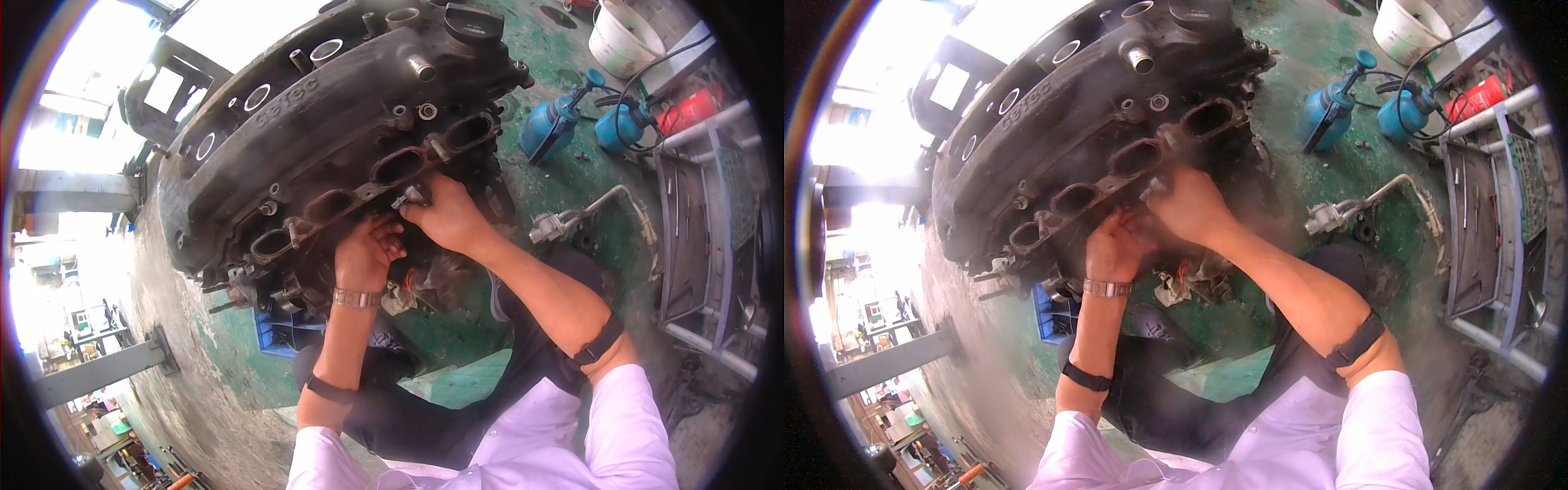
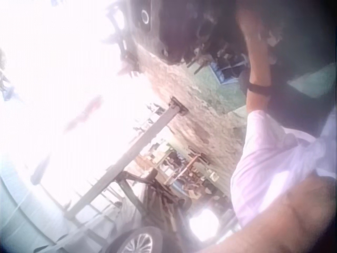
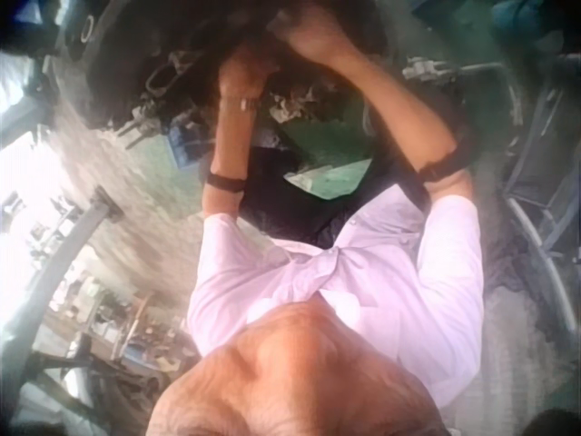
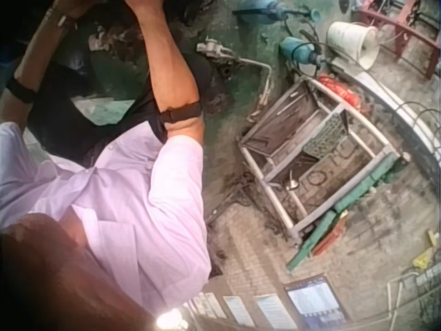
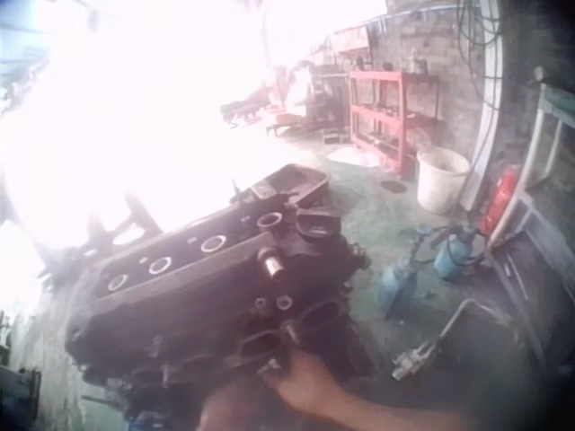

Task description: The person uses a ratchet and socket to loosen and remove a bolt from the engine block, then inserts a new bolt and tightens it. The person works on the underside of the engine, adjusting the tool and repositioning hands as needed.

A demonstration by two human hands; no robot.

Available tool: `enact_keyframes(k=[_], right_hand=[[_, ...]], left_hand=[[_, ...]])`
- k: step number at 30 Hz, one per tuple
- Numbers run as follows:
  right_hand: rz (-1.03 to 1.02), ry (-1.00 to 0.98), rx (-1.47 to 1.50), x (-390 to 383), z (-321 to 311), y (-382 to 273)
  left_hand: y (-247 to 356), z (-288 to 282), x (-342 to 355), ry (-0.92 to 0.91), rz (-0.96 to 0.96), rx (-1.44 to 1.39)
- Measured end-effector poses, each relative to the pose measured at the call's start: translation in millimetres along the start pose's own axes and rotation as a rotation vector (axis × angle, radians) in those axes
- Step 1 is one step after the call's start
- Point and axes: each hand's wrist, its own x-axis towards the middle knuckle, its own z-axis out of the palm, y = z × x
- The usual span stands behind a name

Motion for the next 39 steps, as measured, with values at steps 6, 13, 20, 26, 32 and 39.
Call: enact_keyframes(k=[6,13,20,26,32,39], right_hand=[[-0.015,-0.018,0.022,-0.7,-1.5,-3.0],[-0.047,-0.024,0.003,-0.1,-1.9,-2.2],[-0.123,0.043,0.035,-0.2,4.1,5.8],[-0.144,0.036,0.018,1.2,7.2,10.3],[-0.153,0.051,0.018,1.5,4.1,9.8],[-0.108,0.024,0.030,1.4,6.9,11.7]], left_hand=[[-0.6,-11.8,9.3,0.040,0.077,0.179],[2.8,-2.9,1.5,0.083,0.024,0.156],[-0.1,-11.0,6.4,0.062,0.025,0.104],[-2.1,-27.1,17.1,0.063,0.104,0.387],[1.4,-9.1,5.0,0.003,-0.040,0.112],[-0.2,-16.8,10.3,0.108,0.063,0.258]])
